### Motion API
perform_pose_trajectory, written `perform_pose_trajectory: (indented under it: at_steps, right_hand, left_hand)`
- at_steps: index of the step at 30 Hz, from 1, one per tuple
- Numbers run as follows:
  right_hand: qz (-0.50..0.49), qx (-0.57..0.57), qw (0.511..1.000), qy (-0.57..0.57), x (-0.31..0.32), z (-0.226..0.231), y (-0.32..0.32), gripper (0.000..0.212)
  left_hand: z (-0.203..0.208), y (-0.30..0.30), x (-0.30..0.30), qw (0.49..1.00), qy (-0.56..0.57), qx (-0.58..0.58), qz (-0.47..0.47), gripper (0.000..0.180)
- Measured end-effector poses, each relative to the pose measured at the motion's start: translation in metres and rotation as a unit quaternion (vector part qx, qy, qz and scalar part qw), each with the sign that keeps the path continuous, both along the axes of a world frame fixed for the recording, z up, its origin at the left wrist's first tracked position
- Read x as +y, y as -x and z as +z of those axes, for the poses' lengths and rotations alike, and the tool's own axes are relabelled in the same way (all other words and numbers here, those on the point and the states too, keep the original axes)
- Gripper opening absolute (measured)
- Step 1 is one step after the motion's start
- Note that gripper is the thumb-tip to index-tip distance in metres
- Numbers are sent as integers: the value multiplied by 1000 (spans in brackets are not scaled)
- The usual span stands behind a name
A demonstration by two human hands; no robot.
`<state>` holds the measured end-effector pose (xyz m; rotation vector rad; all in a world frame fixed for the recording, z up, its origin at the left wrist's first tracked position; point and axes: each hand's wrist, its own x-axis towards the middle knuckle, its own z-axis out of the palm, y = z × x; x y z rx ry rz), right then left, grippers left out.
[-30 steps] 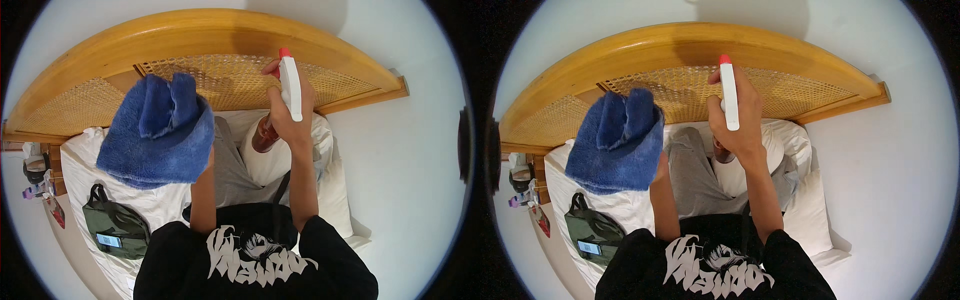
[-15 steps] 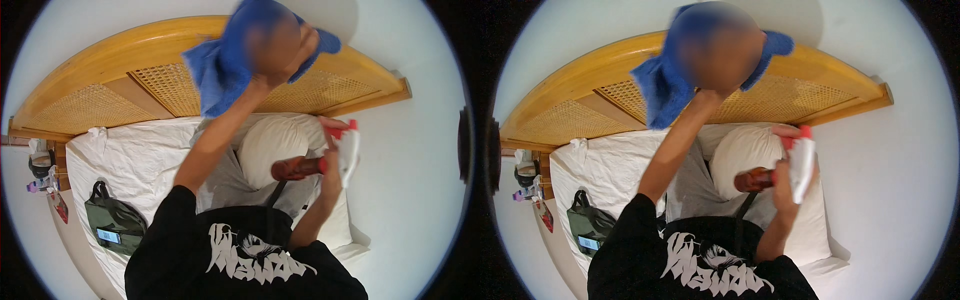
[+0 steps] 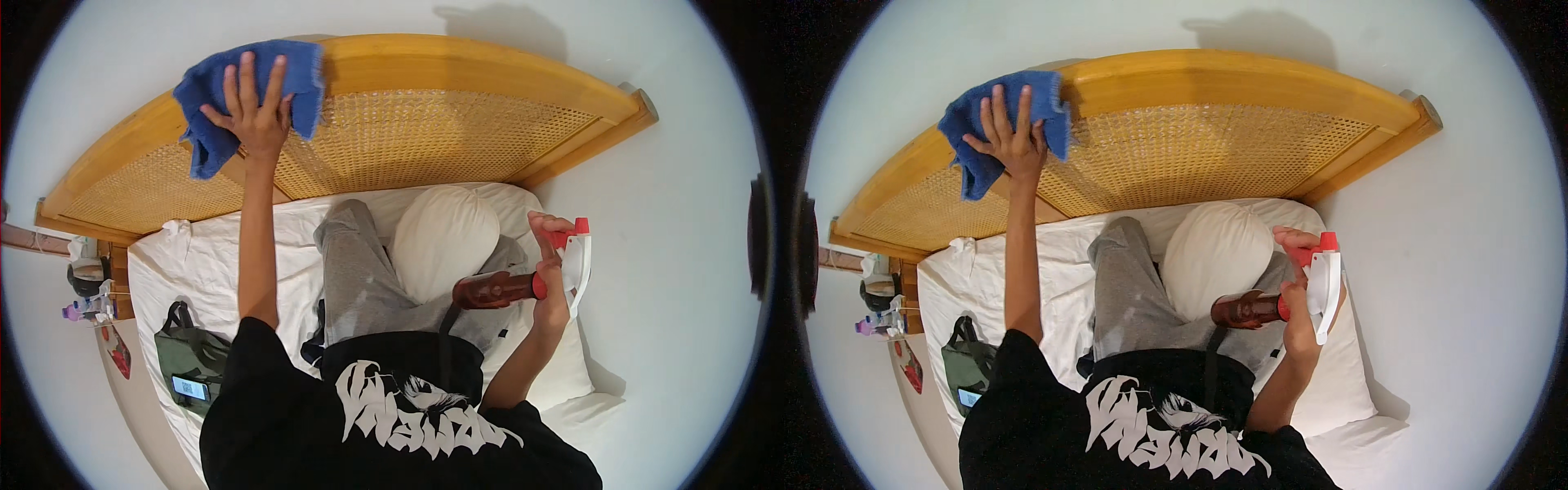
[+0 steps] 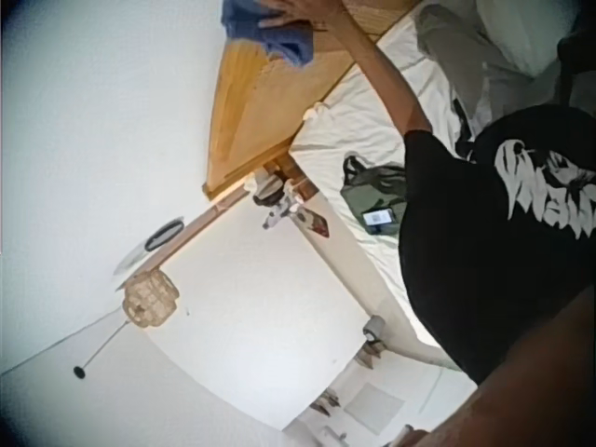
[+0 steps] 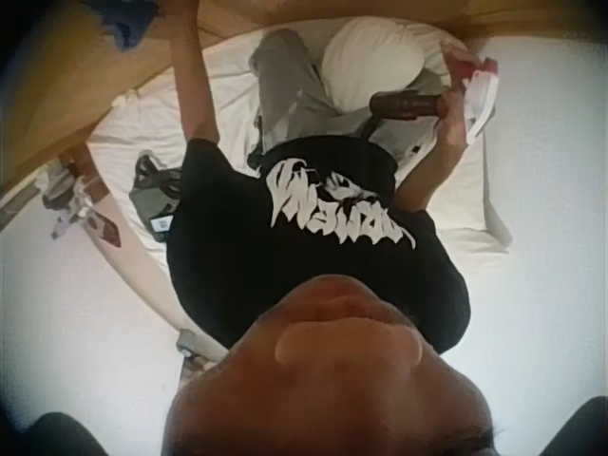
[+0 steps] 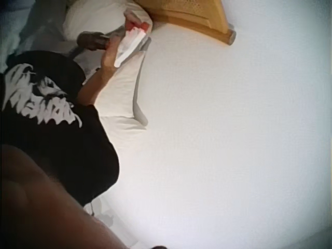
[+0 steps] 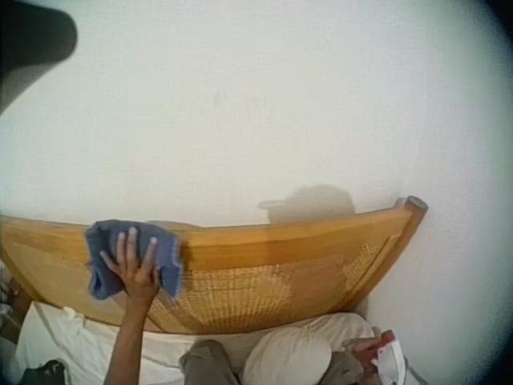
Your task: The person sits on a bed and cleans a wooden headboard with a woven cane center. They use a spray bottle to apply cleaning solution and a blue cloth to wipe the surface, moving systematically from one side to the other.
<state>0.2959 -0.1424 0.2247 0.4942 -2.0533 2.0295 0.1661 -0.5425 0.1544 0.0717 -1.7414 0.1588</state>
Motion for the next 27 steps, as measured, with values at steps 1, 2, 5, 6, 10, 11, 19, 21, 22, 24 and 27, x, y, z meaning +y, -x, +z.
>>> perform_pose_trajectory:
  at_steps: [1,2,5,6,10,11,19,21,22,24,27]
  right_hand:
    - [0,-3,1000,5,2,-2,-2,49]
    - [-2,-7,1000,0,4,-3,-4,48]
    - [-11,-10,1000,5,11,-4,-9,48]
    - [-15,-10,1000,19,14,-3,-12,49]
    - [-15,-22,999,39,19,0,-13,46]
    - [-17,-28,999,37,18,0,-12,45]
    - [-4,-36,999,21,-5,9,-12,38]
    - [-1,-40,999,20,-8,8,-12,37]
    - [3,-32,999,17,-8,7,-12,36]
    - [3,-28,1000,12,-6,5,-12,36]
    - [-14,-43,999,0,3,2,-15,36]
  left_hand:
    - [-2,-4,-2,998,-37,40,-21,36]
    - [-4,1,6,994,-89,67,-16,34]
    - [-11,30,46,977,-142,153,-32,32]
    - [-12,32,54,984,-115,135,-28,32]
    - [-5,24,62,991,79,26,-104,40]
    - [0,20,59,982,138,22,-124,42]
    - [-16,43,60,826,551,-118,1,56]
    - [-40,53,70,633,731,28,253,54]
    - [-54,54,77,457,769,191,404,54]
    - [-81,55,95,-86,594,487,634,55]
    - [-96,53,98,-587,107,549,585,56]
